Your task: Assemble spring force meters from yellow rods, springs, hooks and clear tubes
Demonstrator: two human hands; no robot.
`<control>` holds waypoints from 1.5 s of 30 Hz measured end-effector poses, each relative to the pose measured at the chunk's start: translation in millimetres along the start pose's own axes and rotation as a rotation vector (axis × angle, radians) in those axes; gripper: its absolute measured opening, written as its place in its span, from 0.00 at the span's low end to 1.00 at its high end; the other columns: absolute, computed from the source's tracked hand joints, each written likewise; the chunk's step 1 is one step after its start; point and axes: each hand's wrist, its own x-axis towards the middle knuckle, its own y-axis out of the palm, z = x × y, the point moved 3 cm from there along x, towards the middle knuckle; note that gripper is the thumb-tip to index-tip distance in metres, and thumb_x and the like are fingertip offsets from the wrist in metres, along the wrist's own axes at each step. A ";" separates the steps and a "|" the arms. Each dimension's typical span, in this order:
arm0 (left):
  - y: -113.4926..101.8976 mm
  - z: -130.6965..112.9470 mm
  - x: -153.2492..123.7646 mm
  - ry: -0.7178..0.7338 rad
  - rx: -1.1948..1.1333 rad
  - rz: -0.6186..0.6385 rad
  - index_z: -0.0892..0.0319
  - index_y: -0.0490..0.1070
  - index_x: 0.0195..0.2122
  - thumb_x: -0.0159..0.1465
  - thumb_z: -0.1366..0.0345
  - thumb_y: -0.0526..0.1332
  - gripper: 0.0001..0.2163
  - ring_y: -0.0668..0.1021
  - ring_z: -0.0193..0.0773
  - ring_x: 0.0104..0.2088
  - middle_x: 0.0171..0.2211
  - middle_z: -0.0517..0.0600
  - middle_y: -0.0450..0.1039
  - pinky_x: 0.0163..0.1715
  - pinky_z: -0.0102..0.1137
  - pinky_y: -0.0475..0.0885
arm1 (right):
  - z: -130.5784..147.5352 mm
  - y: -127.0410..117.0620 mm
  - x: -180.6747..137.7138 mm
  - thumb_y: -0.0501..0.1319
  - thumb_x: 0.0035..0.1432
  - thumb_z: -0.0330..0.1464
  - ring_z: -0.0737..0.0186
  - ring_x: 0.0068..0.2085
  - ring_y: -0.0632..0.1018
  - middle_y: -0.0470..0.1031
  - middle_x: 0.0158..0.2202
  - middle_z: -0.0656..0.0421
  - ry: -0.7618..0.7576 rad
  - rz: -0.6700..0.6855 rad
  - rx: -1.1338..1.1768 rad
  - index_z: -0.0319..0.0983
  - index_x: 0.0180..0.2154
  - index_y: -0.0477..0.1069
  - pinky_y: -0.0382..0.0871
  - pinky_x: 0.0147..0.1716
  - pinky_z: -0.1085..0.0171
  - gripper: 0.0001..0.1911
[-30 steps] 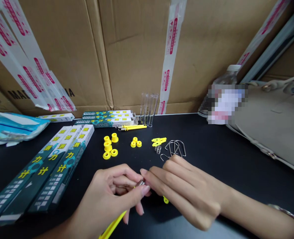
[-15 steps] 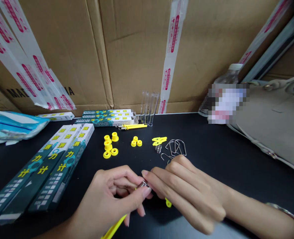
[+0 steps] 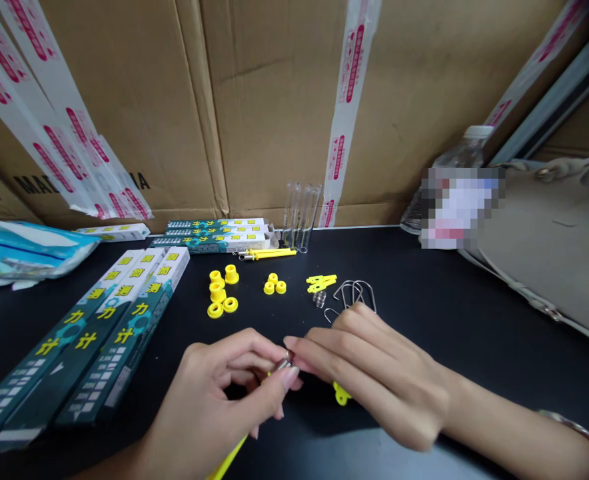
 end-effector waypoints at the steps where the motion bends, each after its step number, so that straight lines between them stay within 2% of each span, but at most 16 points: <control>1: 0.0 0.3 0.5 -0.011 -0.016 0.015 0.58 0.77 0.27 0.56 0.61 0.67 0.07 0.77 0.33 0.20 0.22 0.49 0.80 0.15 0.20 0.68 | -1.8 -0.7 0.4 0.52 0.70 0.23 0.55 0.33 0.75 0.80 0.39 0.44 0.032 0.008 0.020 0.23 0.52 0.71 0.67 0.27 0.56 0.15; 4: -0.3 3.1 3.1 -0.033 -0.076 0.068 0.58 0.79 0.30 0.57 0.60 0.67 0.07 0.77 0.34 0.21 0.27 0.51 0.83 0.16 0.21 0.68 | -8.3 -2.2 2.9 0.58 0.68 0.24 0.59 0.35 0.77 0.80 0.38 0.49 0.144 -0.031 0.081 0.27 0.53 0.70 0.72 0.32 0.59 0.13; 7: -1.1 7.3 7.1 0.004 -0.117 0.131 0.58 0.80 0.32 0.61 0.58 0.66 0.09 0.74 0.32 0.19 0.24 0.50 0.80 0.17 0.22 0.67 | -12.3 -1.1 4.2 0.60 0.68 0.26 0.61 0.37 0.78 0.80 0.38 0.50 0.177 -0.090 0.173 0.29 0.52 0.71 0.74 0.36 0.61 0.12; 10: -1.1 8.7 9.8 0.060 -0.134 0.191 0.58 0.80 0.31 0.64 0.57 0.63 0.11 0.70 0.29 0.16 0.20 0.47 0.75 0.17 0.22 0.66 | -12.8 2.2 2.7 0.63 0.66 0.26 0.61 0.38 0.78 0.80 0.39 0.50 0.165 -0.083 0.230 0.29 0.52 0.71 0.74 0.35 0.62 0.14; 12: -1.5 7.7 9.7 0.054 -0.124 0.181 0.58 0.80 0.31 0.64 0.58 0.63 0.11 0.70 0.28 0.16 0.22 0.47 0.77 0.17 0.22 0.66 | -11.9 3.6 1.5 0.63 0.65 0.23 0.61 0.37 0.77 0.80 0.39 0.50 0.175 -0.074 0.235 0.30 0.51 0.73 0.73 0.32 0.62 0.13; 16: -2.7 2.7 4.1 0.064 -0.013 0.069 0.55 0.81 0.32 0.60 0.58 0.66 0.08 0.72 0.32 0.18 0.21 0.46 0.77 0.17 0.22 0.69 | -7.8 2.0 4.0 0.62 0.66 0.23 0.62 0.35 0.78 0.80 0.36 0.51 0.212 -0.101 0.250 0.30 0.47 0.74 0.73 0.32 0.62 0.08; 21: -5.5 0.4 -9.4 0.305 0.222 -0.209 0.49 0.81 0.31 0.51 0.60 0.74 0.07 0.81 0.39 0.24 0.25 0.44 0.82 0.26 0.26 0.77 | -3.8 -4.5 11.4 0.60 0.66 0.23 0.62 0.34 0.79 0.81 0.35 0.53 0.281 -0.159 0.326 0.33 0.46 0.74 0.74 0.33 0.61 0.08; 25: -7.2 1.3 -12.8 0.428 0.309 -0.295 0.48 0.80 0.30 0.56 0.59 0.72 0.04 0.84 0.40 0.27 0.28 0.43 0.84 0.30 0.26 0.78 | -1.1 -5.1 14.2 0.61 0.65 0.22 0.63 0.31 0.78 0.80 0.33 0.54 0.290 -0.165 0.337 0.34 0.42 0.74 0.73 0.31 0.61 0.06; 28: -9.0 -3.0 -9.2 0.484 0.365 -0.240 0.50 0.79 0.33 0.60 0.63 0.69 0.01 0.84 0.39 0.29 0.31 0.44 0.84 0.29 0.24 0.77 | -1.5 -2.5 13.0 0.63 0.62 0.21 0.63 0.32 0.77 0.79 0.33 0.54 0.366 -0.198 0.354 0.33 0.41 0.74 0.72 0.34 0.61 0.06; 31: -10.3 -8.0 -6.5 0.497 0.428 -0.166 0.50 0.80 0.37 0.62 0.65 0.67 0.04 0.84 0.38 0.28 0.30 0.45 0.84 0.24 0.24 0.75 | -3.4 0.3 11.2 0.65 0.61 0.22 0.63 0.33 0.76 0.79 0.33 0.55 0.450 -0.203 0.376 0.33 0.40 0.74 0.72 0.34 0.63 0.06; 35: -9.7 -9.7 -8.6 0.503 0.451 -0.169 0.50 0.80 0.36 0.61 0.66 0.67 0.04 0.84 0.38 0.28 0.31 0.45 0.84 0.26 0.23 0.76 | -3.4 1.3 11.6 0.63 0.61 0.19 0.64 0.31 0.74 0.79 0.32 0.55 0.430 -0.194 0.417 0.33 0.38 0.74 0.70 0.33 0.63 0.06; 39: -7.5 -5.7 -9.1 0.424 0.356 -0.161 0.47 0.77 0.42 0.61 0.64 0.68 0.08 0.83 0.35 0.26 0.28 0.40 0.83 0.25 0.20 0.76 | -2.1 1.2 12.7 0.62 0.59 0.18 0.64 0.31 0.74 0.78 0.31 0.54 0.420 -0.195 0.436 0.31 0.38 0.74 0.70 0.32 0.61 0.06; 45: -5.9 -6.9 -6.6 0.415 0.340 -0.031 0.49 0.74 0.38 0.64 0.66 0.64 0.03 0.81 0.30 0.21 0.25 0.38 0.81 0.22 0.18 0.74 | -0.8 2.8 12.7 0.61 0.58 0.19 0.63 0.30 0.73 0.78 0.31 0.51 0.404 -0.164 0.484 0.29 0.37 0.74 0.69 0.31 0.60 0.05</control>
